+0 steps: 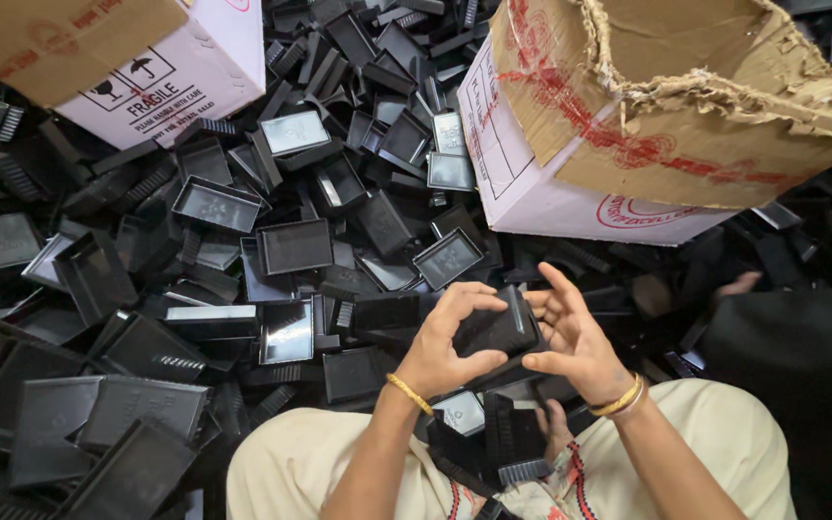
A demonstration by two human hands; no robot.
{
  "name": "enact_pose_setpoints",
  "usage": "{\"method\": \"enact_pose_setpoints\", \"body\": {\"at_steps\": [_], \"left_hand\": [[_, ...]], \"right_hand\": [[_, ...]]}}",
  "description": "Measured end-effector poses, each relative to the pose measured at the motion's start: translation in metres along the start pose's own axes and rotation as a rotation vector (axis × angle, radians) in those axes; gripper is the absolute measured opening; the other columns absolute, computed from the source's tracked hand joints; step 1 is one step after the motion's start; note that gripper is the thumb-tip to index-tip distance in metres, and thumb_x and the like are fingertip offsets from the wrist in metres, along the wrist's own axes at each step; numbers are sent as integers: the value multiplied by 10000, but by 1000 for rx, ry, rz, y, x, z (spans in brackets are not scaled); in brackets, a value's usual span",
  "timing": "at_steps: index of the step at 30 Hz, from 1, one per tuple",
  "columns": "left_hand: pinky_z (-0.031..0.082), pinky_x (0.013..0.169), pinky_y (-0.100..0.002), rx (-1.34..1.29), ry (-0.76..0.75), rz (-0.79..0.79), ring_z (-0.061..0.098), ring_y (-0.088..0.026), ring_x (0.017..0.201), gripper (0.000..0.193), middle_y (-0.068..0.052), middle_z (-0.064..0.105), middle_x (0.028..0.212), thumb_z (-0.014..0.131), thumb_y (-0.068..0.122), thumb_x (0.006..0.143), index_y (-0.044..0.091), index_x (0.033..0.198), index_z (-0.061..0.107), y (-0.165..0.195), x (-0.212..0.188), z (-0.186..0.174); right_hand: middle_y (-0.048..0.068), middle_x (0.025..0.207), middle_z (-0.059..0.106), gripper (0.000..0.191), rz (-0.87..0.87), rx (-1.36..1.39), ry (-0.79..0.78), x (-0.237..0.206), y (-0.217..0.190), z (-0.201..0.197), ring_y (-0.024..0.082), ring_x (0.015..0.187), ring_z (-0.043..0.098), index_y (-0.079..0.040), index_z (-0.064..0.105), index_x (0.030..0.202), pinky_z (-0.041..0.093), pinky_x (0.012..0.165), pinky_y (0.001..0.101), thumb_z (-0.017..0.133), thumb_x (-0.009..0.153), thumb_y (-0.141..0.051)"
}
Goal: The person sits on the floor among a large pile of black plastic components, picks up individual parts, turns them over in both hands, and places them into a cardboard box. Other workers nearby sort similar parts into adjacent boxes.
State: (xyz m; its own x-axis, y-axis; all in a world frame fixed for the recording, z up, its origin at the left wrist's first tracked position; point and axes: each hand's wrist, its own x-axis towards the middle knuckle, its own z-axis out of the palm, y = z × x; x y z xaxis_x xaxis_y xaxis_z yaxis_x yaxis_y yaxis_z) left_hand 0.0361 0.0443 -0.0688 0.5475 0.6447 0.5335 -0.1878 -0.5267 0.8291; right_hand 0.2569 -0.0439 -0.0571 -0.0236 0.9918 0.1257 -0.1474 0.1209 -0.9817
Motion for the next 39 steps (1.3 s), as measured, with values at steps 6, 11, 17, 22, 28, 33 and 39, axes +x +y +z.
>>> {"method": "enact_pose_setpoints", "body": {"at_steps": [6,11,17,22,28,33,39], "left_hand": [[462,1138,-358,-216,-15,-16,599,-253,1299,528,-128,616,1331,874,154,763,58,1239,667,-2,0,-3],[481,1119,-370,-126,-64,-41,599,-279,1320,676,-147,584,1408,895,228,751,63,1349,627,6,1,-2],[464,1121,-389,-80,-132,-90,576,-312,1351,797,-173,535,1471,899,284,717,63,1416,586,18,4,-4],[489,1051,-382,24,29,4,622,-333,1250,683,-198,612,1358,829,242,797,17,1381,556,23,5,10],[595,785,-335,-63,88,-237,778,-234,870,365,-126,774,966,778,170,882,40,1200,654,18,3,6],[602,827,-316,-191,271,-131,699,-205,1059,399,-109,669,1185,673,132,883,47,1264,589,2,8,1],[580,819,-384,385,487,-271,739,-318,928,130,-134,764,999,643,146,946,68,1005,729,-58,0,-1]], "right_hand": [[151,1372,531,1132,-59,-23,55,0,-4,4,250,1301,538,-110,201,1620,496,1055,378,808,684,85],[127,1319,594,943,-7,53,246,4,0,5,211,1162,615,-110,292,1584,526,934,341,750,770,25],[64,1221,630,614,129,59,415,9,7,7,131,1000,636,-136,467,1473,542,829,323,671,897,-80],[44,1141,647,433,222,322,528,13,8,-1,149,948,630,-120,518,1400,556,829,375,584,996,-262],[71,1114,717,319,126,-160,209,7,-13,1,138,998,649,-7,657,1244,537,880,312,687,926,-20],[142,1070,707,272,-641,-1068,433,61,-119,-11,197,956,690,10,698,1160,554,890,315,602,906,22],[169,1280,536,413,-1015,-1396,591,128,-169,-43,317,1235,539,28,515,1280,436,1099,430,726,925,39]]}}
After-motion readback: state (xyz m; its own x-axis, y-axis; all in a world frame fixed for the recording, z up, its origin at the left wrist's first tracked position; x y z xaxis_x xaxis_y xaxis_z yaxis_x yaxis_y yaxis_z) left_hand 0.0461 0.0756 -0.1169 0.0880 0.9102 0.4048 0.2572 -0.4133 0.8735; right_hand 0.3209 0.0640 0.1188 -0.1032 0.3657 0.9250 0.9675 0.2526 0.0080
